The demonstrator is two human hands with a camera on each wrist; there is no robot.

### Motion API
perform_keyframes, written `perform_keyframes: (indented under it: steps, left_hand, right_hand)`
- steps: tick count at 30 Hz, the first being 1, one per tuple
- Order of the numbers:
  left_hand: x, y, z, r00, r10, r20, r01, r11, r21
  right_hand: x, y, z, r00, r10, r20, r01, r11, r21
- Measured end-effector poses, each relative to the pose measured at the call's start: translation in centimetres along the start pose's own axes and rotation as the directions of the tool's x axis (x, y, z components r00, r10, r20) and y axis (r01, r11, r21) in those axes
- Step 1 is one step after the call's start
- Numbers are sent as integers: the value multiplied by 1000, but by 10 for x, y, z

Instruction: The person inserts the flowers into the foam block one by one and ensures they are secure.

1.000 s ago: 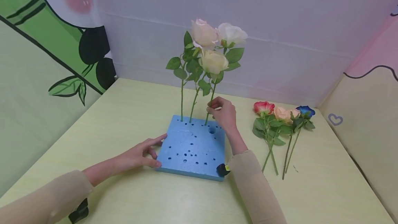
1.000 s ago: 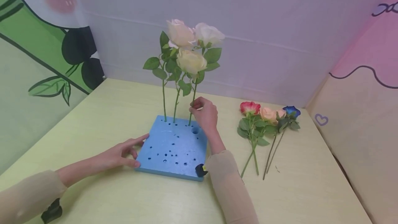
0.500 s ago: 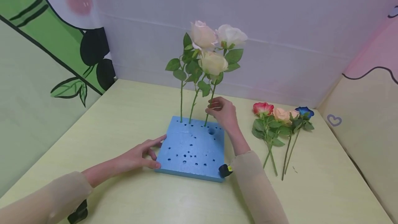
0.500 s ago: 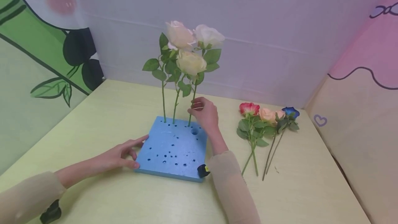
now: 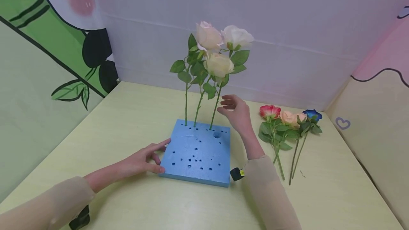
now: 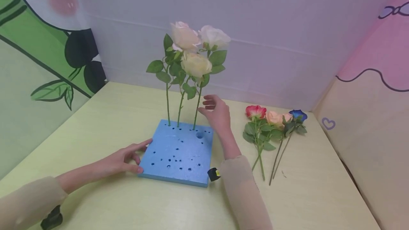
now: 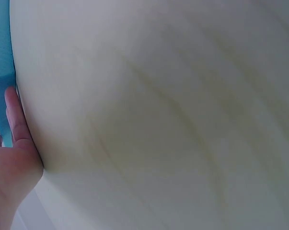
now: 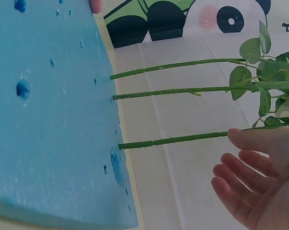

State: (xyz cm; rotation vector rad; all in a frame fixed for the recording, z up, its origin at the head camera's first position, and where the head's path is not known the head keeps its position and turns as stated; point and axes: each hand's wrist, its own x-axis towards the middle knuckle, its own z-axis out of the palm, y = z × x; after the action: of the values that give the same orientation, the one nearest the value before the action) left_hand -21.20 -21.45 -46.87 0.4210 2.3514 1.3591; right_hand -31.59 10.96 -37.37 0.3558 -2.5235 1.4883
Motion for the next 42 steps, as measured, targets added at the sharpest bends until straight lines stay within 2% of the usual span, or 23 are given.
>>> perform_keyframes:
  steps: [9,14,24,34,42]
  left_hand:
    - [0,-1,-1,1000,5,3,-5,1000,-2]
    - [0,-2,-1,1000,4,9,-4,1000,-10]
    - [1,-2,-1,1000,-5,2,5,1000,-8]
    - [3,-4,-1,1000,2,-4,-2,1000,-3]
    - [4,-4,0,1000,7,1,-7,1000,-11]
  right_hand:
    - [0,7,-13,999,2,-52,-3,1000,-2]
    - [-2,13,-20,998,9,-62,-12,999,-45]
    - [-9,33,-40,999,-26,-29,21,989,-145]
    - [-23,52,-66,997,-77,13,77,955,-286]
    - [-36,77,-87,993,-117,21,117,923,-368]
